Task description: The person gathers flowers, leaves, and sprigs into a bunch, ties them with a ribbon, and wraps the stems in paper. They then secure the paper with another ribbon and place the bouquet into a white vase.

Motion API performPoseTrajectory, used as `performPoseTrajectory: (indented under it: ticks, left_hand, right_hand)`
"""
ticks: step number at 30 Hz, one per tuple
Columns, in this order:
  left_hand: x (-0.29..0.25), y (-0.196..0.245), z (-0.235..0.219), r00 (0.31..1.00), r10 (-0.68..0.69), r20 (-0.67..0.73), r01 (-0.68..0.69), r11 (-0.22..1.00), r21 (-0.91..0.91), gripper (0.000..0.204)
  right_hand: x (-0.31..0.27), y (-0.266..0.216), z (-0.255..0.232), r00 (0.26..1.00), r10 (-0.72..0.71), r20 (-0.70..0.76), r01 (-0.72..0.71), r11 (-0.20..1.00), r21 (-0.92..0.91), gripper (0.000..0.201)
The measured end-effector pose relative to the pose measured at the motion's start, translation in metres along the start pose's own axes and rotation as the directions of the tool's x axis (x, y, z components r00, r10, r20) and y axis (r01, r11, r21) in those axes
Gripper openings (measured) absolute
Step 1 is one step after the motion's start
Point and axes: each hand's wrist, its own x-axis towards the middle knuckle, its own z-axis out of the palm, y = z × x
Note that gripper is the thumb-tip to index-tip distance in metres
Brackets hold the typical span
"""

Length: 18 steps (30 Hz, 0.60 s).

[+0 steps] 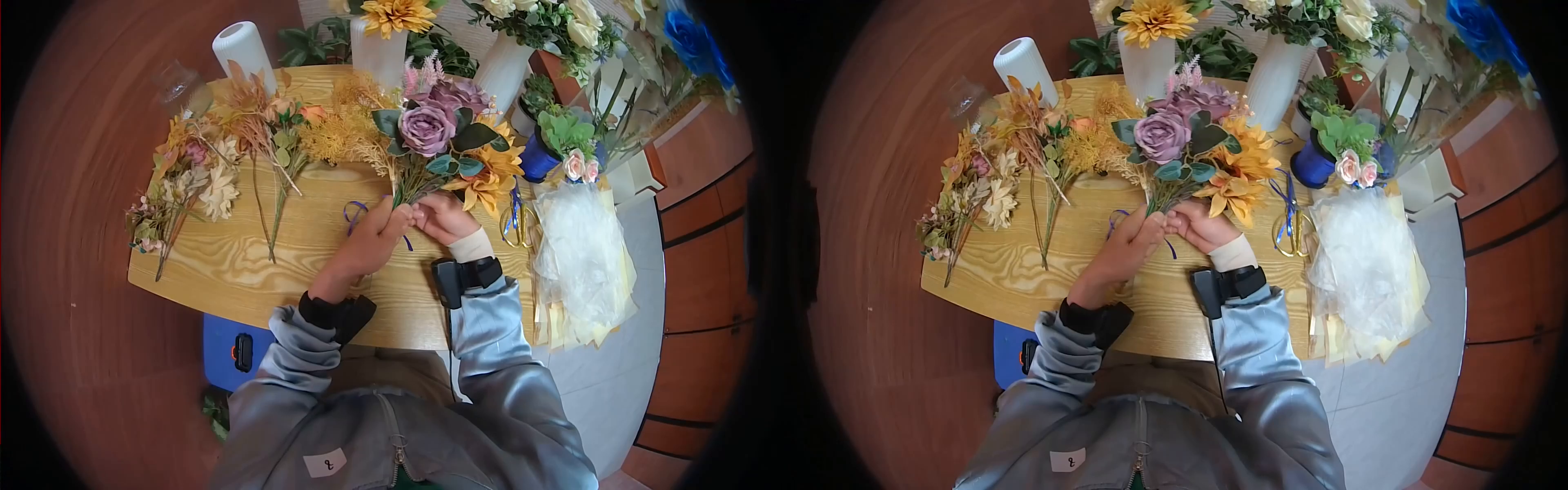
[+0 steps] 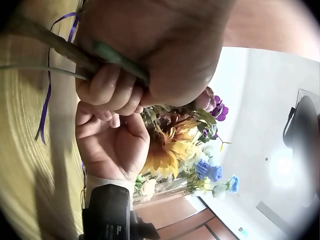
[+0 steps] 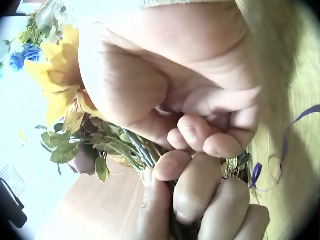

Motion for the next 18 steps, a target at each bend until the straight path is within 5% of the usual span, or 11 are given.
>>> performPoseTrajectory:
  ticks: [7,12,18]
  left_hand:
    - [-0.001,0.007,-0.002,0.996,-0.015,-0.087,0.009,0.998,-0.069,0.016]
    - [0.0,0.007,-0.006,0.999,-0.011,-0.045,0.008,0.998,-0.059,0.016]
    - [0.001,-0.001,-0.007,1.0,-0.021,0.009,0.022,0.998,-0.056,0.018]
  right_hand:
    - [0.001,-0.01,0.013,0.99,-0.052,-0.13,0.017,0.966,-0.259,0.01]
    - [0.002,-0.01,0.007,0.979,-0.057,-0.196,-0.073,0.8,-0.596,0.013]
    - [0.004,-0.005,0.005,0.978,-0.037,-0.205,-0.11,0.746,-0.657,0.007]
